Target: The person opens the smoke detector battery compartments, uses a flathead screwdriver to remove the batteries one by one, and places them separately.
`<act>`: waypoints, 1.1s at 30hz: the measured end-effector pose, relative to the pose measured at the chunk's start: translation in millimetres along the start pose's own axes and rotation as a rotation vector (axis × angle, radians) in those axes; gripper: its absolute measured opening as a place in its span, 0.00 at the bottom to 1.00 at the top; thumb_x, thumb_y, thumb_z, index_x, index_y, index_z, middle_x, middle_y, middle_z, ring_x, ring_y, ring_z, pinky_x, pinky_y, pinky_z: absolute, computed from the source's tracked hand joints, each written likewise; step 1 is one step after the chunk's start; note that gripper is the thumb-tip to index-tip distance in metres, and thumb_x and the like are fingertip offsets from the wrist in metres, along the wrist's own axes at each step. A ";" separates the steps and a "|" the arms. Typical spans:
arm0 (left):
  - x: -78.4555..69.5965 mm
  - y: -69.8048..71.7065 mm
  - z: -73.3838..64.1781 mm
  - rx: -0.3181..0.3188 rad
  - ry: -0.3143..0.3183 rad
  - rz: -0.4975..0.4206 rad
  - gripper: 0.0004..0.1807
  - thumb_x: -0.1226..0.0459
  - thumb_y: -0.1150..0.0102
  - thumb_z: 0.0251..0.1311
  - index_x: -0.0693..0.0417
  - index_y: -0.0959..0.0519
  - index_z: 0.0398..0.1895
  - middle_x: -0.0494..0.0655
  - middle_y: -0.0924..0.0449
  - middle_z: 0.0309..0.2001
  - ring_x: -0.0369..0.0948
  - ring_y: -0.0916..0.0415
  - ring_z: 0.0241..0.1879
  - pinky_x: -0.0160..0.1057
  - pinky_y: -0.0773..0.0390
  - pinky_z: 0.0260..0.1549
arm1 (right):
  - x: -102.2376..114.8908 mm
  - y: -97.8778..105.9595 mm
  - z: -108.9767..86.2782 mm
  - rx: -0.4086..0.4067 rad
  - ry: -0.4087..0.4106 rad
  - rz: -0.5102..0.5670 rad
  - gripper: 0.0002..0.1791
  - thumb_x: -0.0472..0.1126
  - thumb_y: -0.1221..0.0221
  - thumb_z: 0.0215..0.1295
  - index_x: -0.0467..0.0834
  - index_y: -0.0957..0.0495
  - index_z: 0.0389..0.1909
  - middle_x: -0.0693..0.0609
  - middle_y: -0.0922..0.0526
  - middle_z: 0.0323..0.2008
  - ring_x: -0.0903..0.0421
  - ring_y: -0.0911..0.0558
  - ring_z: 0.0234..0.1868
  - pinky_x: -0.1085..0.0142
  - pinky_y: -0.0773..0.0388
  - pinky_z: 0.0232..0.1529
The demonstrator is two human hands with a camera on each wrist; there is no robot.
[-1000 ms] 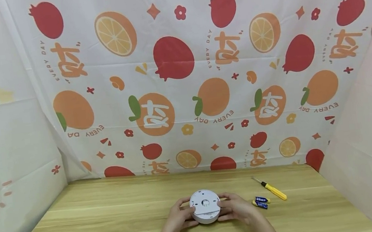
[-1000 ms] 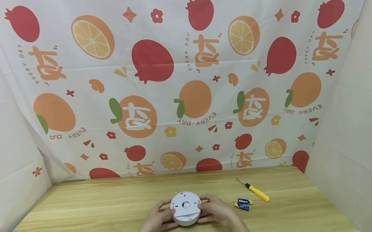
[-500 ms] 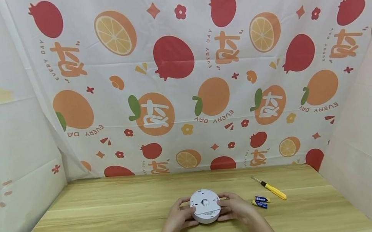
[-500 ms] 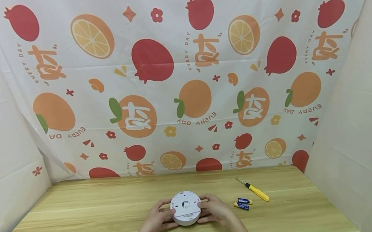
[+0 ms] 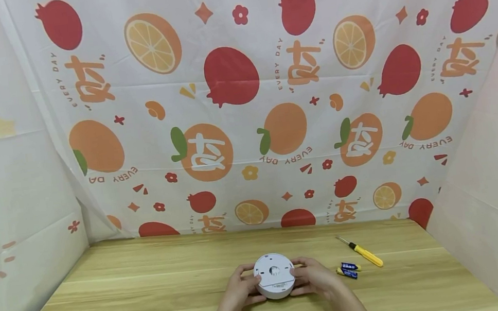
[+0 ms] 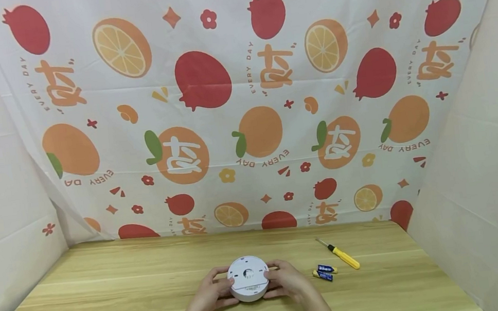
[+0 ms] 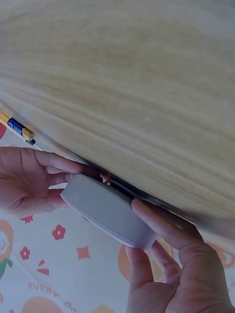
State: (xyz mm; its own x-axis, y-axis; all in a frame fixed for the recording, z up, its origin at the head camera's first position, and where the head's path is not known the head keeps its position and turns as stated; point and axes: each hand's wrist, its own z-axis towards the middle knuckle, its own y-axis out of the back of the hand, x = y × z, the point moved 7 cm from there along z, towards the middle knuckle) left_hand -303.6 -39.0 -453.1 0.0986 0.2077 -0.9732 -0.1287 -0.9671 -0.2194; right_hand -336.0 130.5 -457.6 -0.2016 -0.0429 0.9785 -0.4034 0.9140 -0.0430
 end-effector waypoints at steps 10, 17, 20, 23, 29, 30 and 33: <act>-1.0 -0.9 -0.7 -0.020 0.009 0.014 0.22 0.74 0.53 0.61 0.74 0.43 0.57 0.63 0.28 0.41 0.46 0.24 0.30 0.48 0.19 0.31 | 3.7 -1.5 -1.5 0.005 0.016 -0.011 0.27 0.29 0.51 0.63 0.23 0.45 0.61 0.39 0.28 0.40 0.48 0.22 0.34 0.51 0.21 0.39; -1.0 -0.8 -1.1 -0.044 0.000 0.021 0.19 0.73 0.54 0.62 0.72 0.41 0.55 0.61 0.29 0.39 0.45 0.25 0.29 0.47 0.18 0.29 | 4.5 -0.8 -0.4 0.002 0.010 0.001 0.27 0.28 0.50 0.62 0.24 0.45 0.61 0.38 0.30 0.43 0.48 0.22 0.36 0.50 0.21 0.39; -0.3 -0.7 -1.1 -0.061 0.001 0.022 0.18 0.73 0.54 0.62 0.71 0.40 0.54 0.59 0.29 0.38 0.45 0.26 0.27 0.46 0.18 0.28 | 4.5 -0.3 -0.1 -0.004 0.010 0.007 0.28 0.26 0.50 0.61 0.24 0.44 0.61 0.38 0.29 0.43 0.48 0.22 0.36 0.50 0.21 0.39; 0.3 -0.5 -0.5 -0.080 0.003 0.025 0.17 0.72 0.54 0.63 0.71 0.40 0.53 0.57 0.29 0.36 0.43 0.27 0.25 0.45 0.18 0.26 | 5.1 -1.0 0.2 0.002 0.013 0.007 0.29 0.25 0.49 0.60 0.24 0.45 0.62 0.38 0.29 0.42 0.48 0.22 0.36 0.51 0.21 0.39; 1.5 -0.3 1.8 -0.101 -0.002 0.020 0.15 0.71 0.54 0.64 0.70 0.40 0.51 0.55 0.30 0.34 0.42 0.28 0.22 0.44 0.18 0.22 | 6.5 -2.0 0.9 0.015 0.018 0.006 0.31 0.24 0.49 0.57 0.24 0.46 0.62 0.38 0.30 0.41 0.48 0.23 0.35 0.52 0.20 0.39; 1.7 -0.4 2.1 -0.101 -0.001 0.018 0.15 0.71 0.54 0.64 0.70 0.40 0.51 0.55 0.30 0.34 0.42 0.28 0.21 0.44 0.18 0.22 | 6.2 -1.7 1.1 0.016 0.017 0.009 0.31 0.23 0.49 0.57 0.24 0.47 0.62 0.37 0.30 0.42 0.48 0.23 0.35 0.52 0.20 0.39; 2.2 -0.3 2.4 -0.100 0.000 0.020 0.15 0.71 0.54 0.65 0.70 0.40 0.51 0.56 0.30 0.34 0.42 0.28 0.21 0.44 0.18 0.22 | 5.4 -1.3 1.3 0.018 0.016 0.012 0.32 0.23 0.49 0.56 0.24 0.47 0.63 0.37 0.29 0.42 0.48 0.22 0.35 0.51 0.21 0.40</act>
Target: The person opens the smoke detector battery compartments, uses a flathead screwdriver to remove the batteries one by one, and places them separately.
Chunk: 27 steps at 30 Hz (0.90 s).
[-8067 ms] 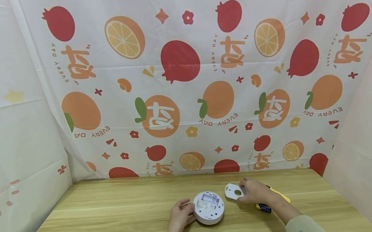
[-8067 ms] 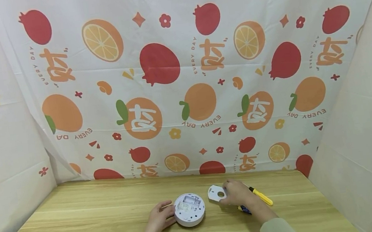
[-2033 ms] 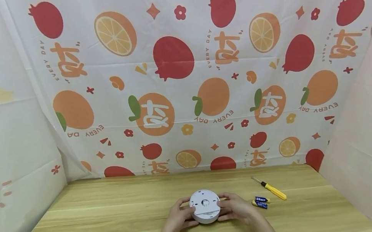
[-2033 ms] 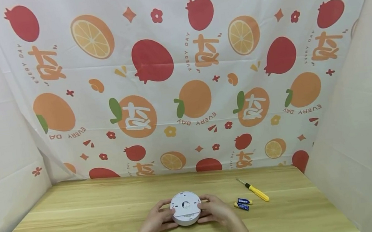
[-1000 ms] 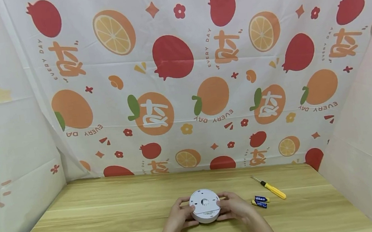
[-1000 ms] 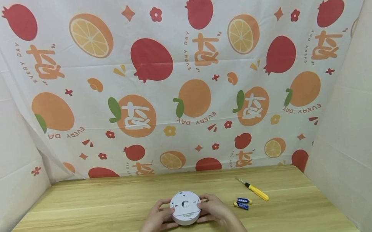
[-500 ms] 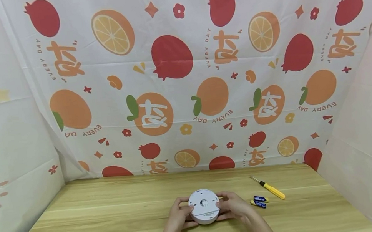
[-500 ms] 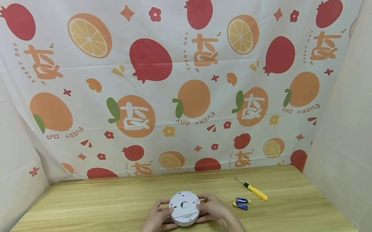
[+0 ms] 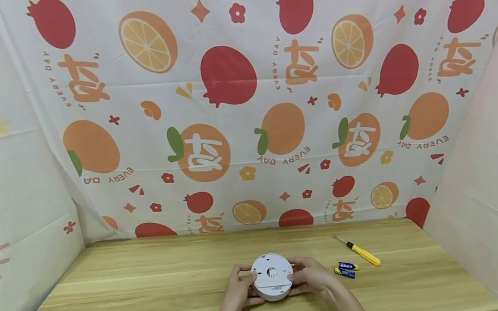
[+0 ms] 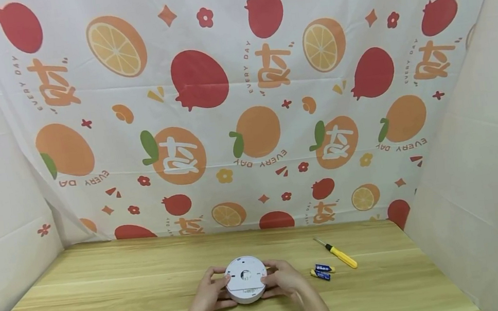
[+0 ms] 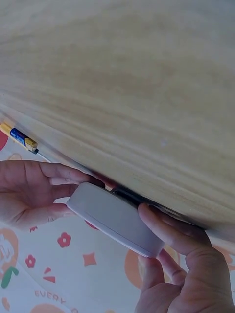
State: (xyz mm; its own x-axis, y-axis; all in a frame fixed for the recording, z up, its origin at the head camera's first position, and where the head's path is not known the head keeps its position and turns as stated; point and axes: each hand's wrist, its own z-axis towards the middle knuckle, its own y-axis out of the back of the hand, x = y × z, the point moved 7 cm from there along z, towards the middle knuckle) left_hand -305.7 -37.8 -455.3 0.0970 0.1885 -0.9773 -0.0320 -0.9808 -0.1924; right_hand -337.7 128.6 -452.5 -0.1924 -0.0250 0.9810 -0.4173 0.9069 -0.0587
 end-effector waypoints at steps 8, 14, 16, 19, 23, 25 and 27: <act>1.9 1.8 -0.7 0.000 -0.001 0.014 0.15 0.70 0.54 0.65 0.69 0.40 0.52 0.54 0.28 0.33 0.41 0.27 0.20 0.43 0.19 0.21 | -2.9 -0.1 0.0 0.011 0.005 0.007 0.32 0.23 0.48 0.56 0.24 0.46 0.62 0.38 0.29 0.41 0.49 0.22 0.35 0.51 0.21 0.40; 2.6 3.9 -0.9 0.010 0.000 0.017 0.16 0.69 0.54 0.65 0.70 0.40 0.52 0.54 0.27 0.35 0.41 0.27 0.21 0.44 0.18 0.23 | -3.0 -4.7 -0.7 0.021 0.014 0.002 0.31 0.25 0.49 0.57 0.23 0.47 0.62 0.38 0.28 0.42 0.50 0.22 0.35 0.52 0.21 0.41; 2.3 4.9 -1.0 0.013 0.002 0.016 0.16 0.69 0.54 0.65 0.70 0.41 0.52 0.54 0.27 0.35 0.42 0.27 0.22 0.45 0.18 0.24 | -3.0 -6.0 -0.7 0.020 0.014 -0.001 0.31 0.26 0.49 0.57 0.23 0.47 0.62 0.39 0.28 0.42 0.50 0.22 0.35 0.52 0.21 0.41; 2.0 6.0 -1.0 0.017 0.004 0.016 0.17 0.69 0.54 0.65 0.70 0.41 0.52 0.55 0.27 0.35 0.42 0.27 0.23 0.45 0.18 0.25 | -3.1 -6.4 -0.8 0.016 0.011 -0.003 0.31 0.27 0.49 0.58 0.23 0.47 0.62 0.39 0.28 0.41 0.50 0.21 0.35 0.53 0.21 0.41; 1.4 5.8 -1.4 0.028 0.006 0.009 0.17 0.70 0.54 0.64 0.71 0.41 0.52 0.56 0.28 0.36 0.43 0.25 0.24 0.45 0.18 0.25 | -4.0 -5.3 -0.6 0.014 0.005 -0.004 0.30 0.27 0.49 0.58 0.24 0.46 0.62 0.40 0.27 0.41 0.50 0.22 0.35 0.53 0.21 0.41; 1.0 5.4 -1.6 0.033 0.009 0.005 0.18 0.70 0.53 0.63 0.71 0.41 0.52 0.57 0.28 0.37 0.43 0.24 0.25 0.46 0.18 0.26 | -4.4 -4.8 -0.5 0.013 0.001 -0.002 0.31 0.28 0.49 0.59 0.24 0.46 0.62 0.40 0.26 0.40 0.50 0.21 0.35 0.53 0.21 0.41; 0.2 5.1 -1.6 0.039 0.013 0.003 0.18 0.71 0.53 0.63 0.71 0.41 0.53 0.59 0.28 0.37 0.44 0.24 0.27 0.46 0.18 0.28 | -4.9 -3.7 -0.3 0.005 -0.005 0.001 0.31 0.29 0.49 0.59 0.24 0.47 0.63 0.40 0.24 0.39 0.49 0.21 0.36 0.53 0.21 0.41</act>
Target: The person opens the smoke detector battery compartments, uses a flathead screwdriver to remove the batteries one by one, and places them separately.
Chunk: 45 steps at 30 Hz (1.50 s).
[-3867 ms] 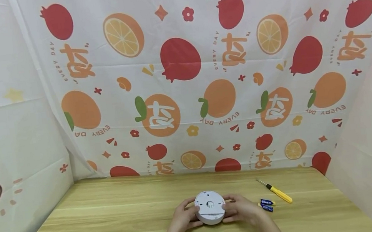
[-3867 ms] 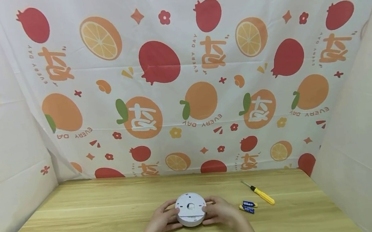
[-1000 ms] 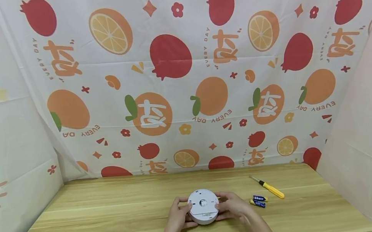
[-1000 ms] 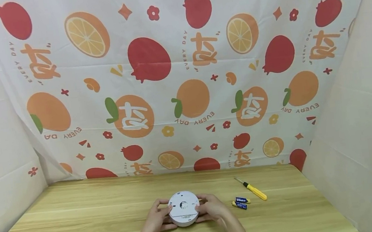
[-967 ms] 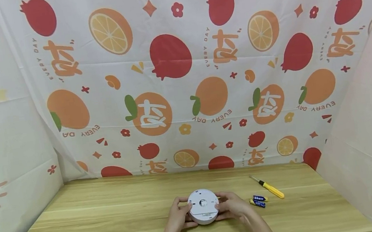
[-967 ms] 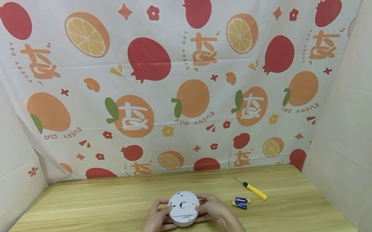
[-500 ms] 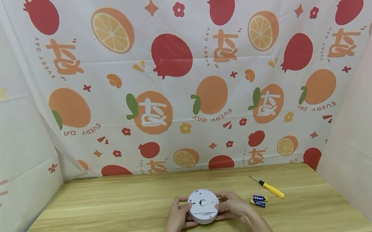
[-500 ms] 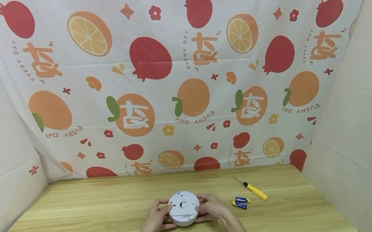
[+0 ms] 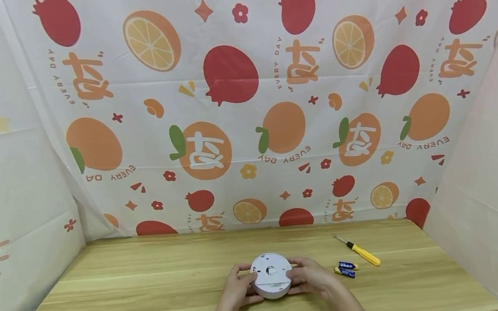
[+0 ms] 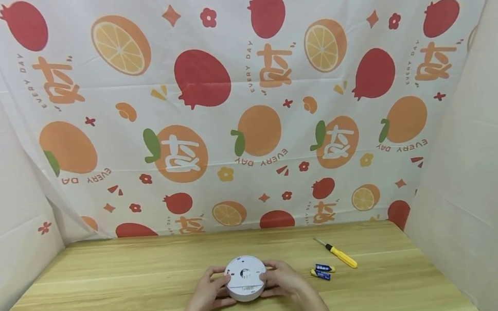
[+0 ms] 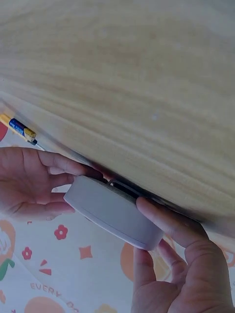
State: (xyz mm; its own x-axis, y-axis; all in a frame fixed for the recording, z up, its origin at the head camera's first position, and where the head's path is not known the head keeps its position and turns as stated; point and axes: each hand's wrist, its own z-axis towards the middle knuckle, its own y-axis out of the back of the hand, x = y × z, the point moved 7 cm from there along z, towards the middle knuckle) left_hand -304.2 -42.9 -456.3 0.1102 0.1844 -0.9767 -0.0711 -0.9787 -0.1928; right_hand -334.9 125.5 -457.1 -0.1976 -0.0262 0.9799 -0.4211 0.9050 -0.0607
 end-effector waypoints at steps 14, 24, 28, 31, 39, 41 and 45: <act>-6.7 4.4 3.9 0.004 -0.016 -0.146 0.25 0.65 0.52 0.65 0.73 0.45 0.58 0.63 0.30 0.38 0.46 0.25 0.30 0.44 0.19 0.35 | 19.6 3.9 -2.6 0.010 0.143 -0.112 0.28 0.23 0.52 0.57 0.33 0.37 0.61 0.33 0.40 0.60 0.48 0.23 0.43 0.59 0.22 0.45; -13.3 1.8 2.2 0.037 -0.031 -0.144 0.28 0.62 0.57 0.68 0.79 0.48 0.59 0.63 0.32 0.41 0.44 0.26 0.32 0.40 0.20 0.37 | 37.6 2.0 -5.8 -0.026 0.332 -0.348 0.24 0.24 0.43 0.55 0.32 0.30 0.55 0.36 0.33 0.54 0.46 0.22 0.42 0.59 0.20 0.40; -14.4 3.1 1.0 0.030 -0.020 -0.104 0.29 0.59 0.62 0.70 0.79 0.48 0.60 0.65 0.31 0.40 0.44 0.22 0.29 0.40 0.19 0.34 | 36.8 4.7 -4.2 -0.054 0.344 -0.399 0.22 0.31 0.40 0.57 0.35 0.28 0.55 0.38 0.30 0.53 0.45 0.24 0.45 0.55 0.21 0.42; -14.7 4.8 0.1 0.017 -0.013 -0.095 0.29 0.59 0.62 0.71 0.79 0.48 0.59 0.64 0.30 0.38 0.42 0.22 0.26 0.41 0.18 0.32 | 36.2 6.2 -2.1 -0.065 0.345 -0.419 0.22 0.34 0.39 0.58 0.34 0.28 0.54 0.37 0.28 0.52 0.41 0.25 0.48 0.54 0.22 0.43; -17.3 6.7 -0.6 -0.003 -0.039 -0.026 0.30 0.53 0.54 0.67 0.75 0.39 0.54 0.58 0.29 0.37 0.42 0.26 0.30 0.41 0.18 0.31 | 52.3 -3.3 -16.8 -0.081 0.329 -0.385 0.22 0.35 0.41 0.61 0.28 0.30 0.53 0.38 0.25 0.46 0.42 0.25 0.46 0.50 0.23 0.44; -18.1 6.1 -0.5 0.004 -0.047 -0.003 0.30 0.53 0.53 0.66 0.75 0.37 0.52 0.58 0.28 0.38 0.44 0.26 0.32 0.42 0.19 0.33 | 49.5 -1.6 -15.4 -0.084 0.309 -0.357 0.23 0.38 0.41 0.62 0.28 0.30 0.54 0.39 0.24 0.45 0.45 0.24 0.45 0.51 0.23 0.45; -20.1 2.9 -0.2 0.036 -0.079 -0.008 0.27 0.58 0.50 0.65 0.77 0.38 0.50 0.61 0.29 0.41 0.46 0.25 0.37 0.42 0.20 0.37 | 33.5 8.8 -4.3 -0.091 0.235 -0.262 0.26 0.43 0.42 0.62 0.29 0.31 0.55 0.43 0.23 0.43 0.50 0.23 0.42 0.54 0.22 0.44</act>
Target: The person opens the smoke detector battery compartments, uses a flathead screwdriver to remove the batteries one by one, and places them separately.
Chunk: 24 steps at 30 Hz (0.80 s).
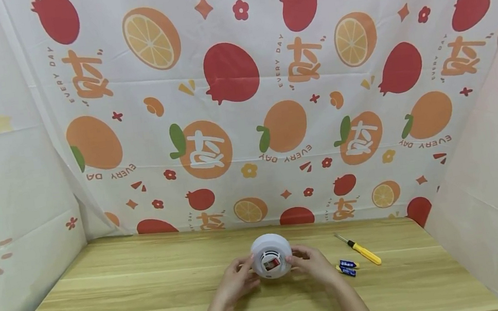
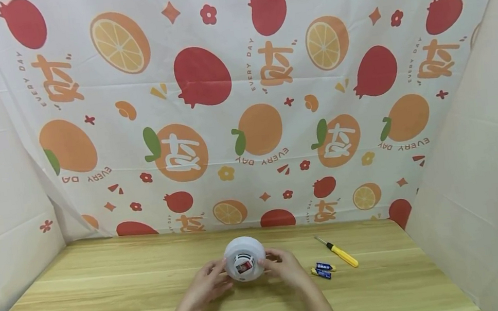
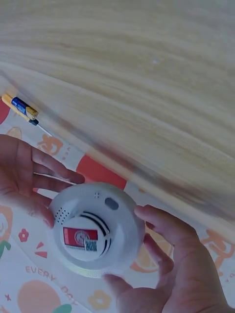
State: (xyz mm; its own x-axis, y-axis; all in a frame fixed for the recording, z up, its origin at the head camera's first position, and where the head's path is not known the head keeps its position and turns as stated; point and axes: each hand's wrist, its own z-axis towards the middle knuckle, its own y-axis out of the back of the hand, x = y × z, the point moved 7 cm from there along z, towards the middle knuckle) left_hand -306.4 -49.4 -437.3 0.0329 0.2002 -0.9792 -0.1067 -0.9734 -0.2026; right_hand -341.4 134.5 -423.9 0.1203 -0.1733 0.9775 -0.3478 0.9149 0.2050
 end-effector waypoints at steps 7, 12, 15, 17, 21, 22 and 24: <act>3.3 -2.3 2.9 0.031 -0.023 -0.066 0.21 0.72 0.52 0.62 0.82 0.43 0.50 0.65 0.30 0.43 0.48 0.25 0.40 0.45 0.23 0.45 | -12.2 -1.2 1.2 -0.008 -0.099 0.123 0.25 0.44 0.43 0.64 0.28 0.30 0.52 0.46 0.20 0.38 0.50 0.20 0.38 0.55 0.22 0.45; 5.9 -2.3 4.1 -0.003 -0.008 -0.103 0.19 0.73 0.53 0.62 0.81 0.44 0.49 0.62 0.30 0.40 0.44 0.24 0.35 0.45 0.22 0.42 | -15.0 -3.2 2.1 -0.015 -0.123 0.136 0.22 0.41 0.44 0.64 0.26 0.29 0.50 0.48 0.21 0.35 0.53 0.20 0.35 0.56 0.21 0.43; 6.5 -2.2 3.8 -0.021 0.003 -0.101 0.18 0.74 0.52 0.62 0.80 0.44 0.48 0.60 0.30 0.38 0.42 0.24 0.32 0.45 0.21 0.40 | -14.8 -4.4 1.4 -0.018 -0.134 0.140 0.22 0.38 0.43 0.63 0.24 0.31 0.50 0.46 0.21 0.35 0.53 0.20 0.34 0.57 0.21 0.43; 7.3 -2.0 3.5 -0.028 0.012 -0.084 0.19 0.74 0.51 0.61 0.80 0.44 0.48 0.60 0.29 0.37 0.42 0.24 0.31 0.45 0.20 0.39 | -14.6 -5.4 0.5 -0.019 -0.140 0.134 0.24 0.37 0.43 0.62 0.23 0.33 0.51 0.45 0.22 0.35 0.53 0.20 0.34 0.58 0.21 0.42; 9.0 -1.5 2.9 -0.030 0.021 -0.044 0.23 0.73 0.50 0.61 0.79 0.44 0.54 0.60 0.27 0.36 0.42 0.24 0.30 0.44 0.19 0.37 | -14.8 -7.9 -1.2 -0.016 -0.146 0.120 0.25 0.35 0.42 0.61 0.21 0.36 0.52 0.42 0.22 0.36 0.53 0.20 0.33 0.59 0.21 0.42; 9.7 -1.3 3.0 -0.031 0.022 -0.035 0.24 0.73 0.50 0.61 0.79 0.44 0.55 0.60 0.27 0.36 0.42 0.24 0.30 0.43 0.19 0.36 | -15.4 -8.4 -1.3 -0.014 -0.147 0.122 0.25 0.35 0.42 0.60 0.21 0.36 0.52 0.41 0.23 0.36 0.53 0.20 0.33 0.59 0.20 0.41; 10.6 -0.9 2.9 -0.037 0.017 -0.024 0.25 0.74 0.50 0.60 0.78 0.44 0.57 0.60 0.27 0.35 0.43 0.24 0.29 0.43 0.19 0.34 | -17.2 -9.4 -1.1 -0.010 -0.154 0.120 0.25 0.34 0.43 0.61 0.20 0.36 0.52 0.41 0.23 0.36 0.53 0.20 0.33 0.58 0.20 0.41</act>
State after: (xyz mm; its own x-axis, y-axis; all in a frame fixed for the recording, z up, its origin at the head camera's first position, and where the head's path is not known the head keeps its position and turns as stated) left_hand -308.8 -46.0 -447.5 0.0523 0.2221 -0.9736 -0.0689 -0.9718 -0.2254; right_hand -339.2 129.2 -442.8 -0.0659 -0.1160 0.9911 -0.3422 0.9356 0.0868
